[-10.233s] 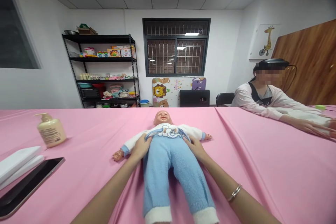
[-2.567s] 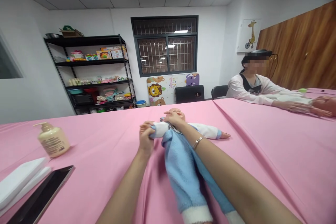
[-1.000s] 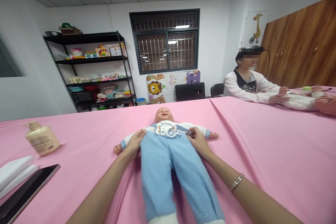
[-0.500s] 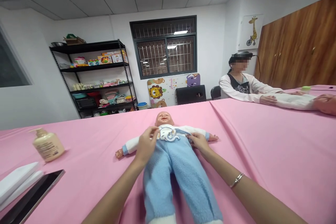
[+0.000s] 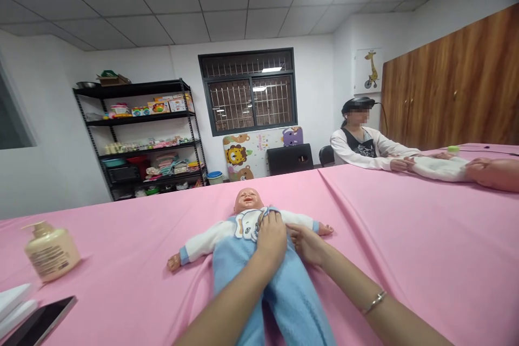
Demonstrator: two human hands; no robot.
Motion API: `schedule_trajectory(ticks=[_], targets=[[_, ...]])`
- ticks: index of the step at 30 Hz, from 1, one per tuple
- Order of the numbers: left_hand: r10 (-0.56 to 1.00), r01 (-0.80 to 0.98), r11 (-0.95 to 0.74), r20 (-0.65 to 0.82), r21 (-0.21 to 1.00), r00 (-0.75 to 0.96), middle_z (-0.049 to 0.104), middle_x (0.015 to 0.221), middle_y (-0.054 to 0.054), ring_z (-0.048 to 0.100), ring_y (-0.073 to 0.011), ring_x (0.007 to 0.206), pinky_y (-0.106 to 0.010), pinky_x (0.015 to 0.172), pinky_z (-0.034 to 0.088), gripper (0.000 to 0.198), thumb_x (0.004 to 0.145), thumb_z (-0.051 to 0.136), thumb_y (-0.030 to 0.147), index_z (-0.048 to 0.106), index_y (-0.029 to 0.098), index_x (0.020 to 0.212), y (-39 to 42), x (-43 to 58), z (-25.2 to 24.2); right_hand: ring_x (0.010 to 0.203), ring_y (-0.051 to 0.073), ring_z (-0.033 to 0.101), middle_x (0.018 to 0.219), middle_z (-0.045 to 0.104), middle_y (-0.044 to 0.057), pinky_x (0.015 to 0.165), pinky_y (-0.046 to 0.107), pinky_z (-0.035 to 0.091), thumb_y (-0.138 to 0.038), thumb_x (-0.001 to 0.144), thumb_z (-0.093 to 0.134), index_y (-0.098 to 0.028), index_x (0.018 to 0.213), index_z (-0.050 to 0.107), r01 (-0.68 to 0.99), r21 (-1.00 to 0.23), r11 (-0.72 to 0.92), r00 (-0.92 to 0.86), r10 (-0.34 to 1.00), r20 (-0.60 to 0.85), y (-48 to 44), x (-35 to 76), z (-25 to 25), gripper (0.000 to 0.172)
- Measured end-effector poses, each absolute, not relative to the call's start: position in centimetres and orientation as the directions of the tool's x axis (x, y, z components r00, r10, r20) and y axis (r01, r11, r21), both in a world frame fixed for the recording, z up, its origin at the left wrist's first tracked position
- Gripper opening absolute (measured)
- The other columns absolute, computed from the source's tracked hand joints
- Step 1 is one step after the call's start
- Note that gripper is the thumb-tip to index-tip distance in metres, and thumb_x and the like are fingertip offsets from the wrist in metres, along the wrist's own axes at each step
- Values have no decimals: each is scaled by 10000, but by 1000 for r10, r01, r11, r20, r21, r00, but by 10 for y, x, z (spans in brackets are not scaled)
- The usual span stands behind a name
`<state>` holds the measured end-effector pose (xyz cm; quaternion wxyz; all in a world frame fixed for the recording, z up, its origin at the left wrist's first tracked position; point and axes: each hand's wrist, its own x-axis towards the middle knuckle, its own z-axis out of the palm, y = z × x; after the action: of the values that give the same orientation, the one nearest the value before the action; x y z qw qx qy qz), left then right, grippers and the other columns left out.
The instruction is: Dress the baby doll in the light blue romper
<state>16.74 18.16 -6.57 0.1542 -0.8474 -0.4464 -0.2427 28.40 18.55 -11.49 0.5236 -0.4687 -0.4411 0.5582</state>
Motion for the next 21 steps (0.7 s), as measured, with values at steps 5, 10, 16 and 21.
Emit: schedule_trajectory(ticks=[5,10,16,21], targets=[[513,771,-626,682,-117,521,541,1122,-153,515,-251,1035,-411,969,402,408,798,346,-3,466,56,1183,170,155,-68,690,123,607,736,606,39,687,233,527,-217,814,491,-137,861,533,-750,-636,-182,-16,966,-258,190,293,-111,102],[463,739,-664,715,-113,524,576,1087,-110,544,-213,986,-380,982,404,332,845,364,29,493,98,1144,168,150,-64,783,121,599,1039,577,-2,637,229,511,-288,729,629,-279,1109,442,-612,-777,147,316,946,-70,196,312,-111,424],[273,632,-759,807,-154,524,594,1097,-98,508,-207,1104,-360,990,410,247,920,369,147,534,110,1099,165,146,-59,933,184,544,1188,517,74,772,297,473,-332,691,608,-206,1192,447,253,-834,490,239,804,545,187,305,-104,541],[124,542,-810,837,-225,533,562,1186,-96,460,-199,1175,-361,1010,393,281,932,348,148,507,110,1160,166,143,-58,946,169,520,1144,515,70,785,284,457,-114,744,374,-224,1197,500,680,-584,444,66,756,652,176,287,-107,484]])
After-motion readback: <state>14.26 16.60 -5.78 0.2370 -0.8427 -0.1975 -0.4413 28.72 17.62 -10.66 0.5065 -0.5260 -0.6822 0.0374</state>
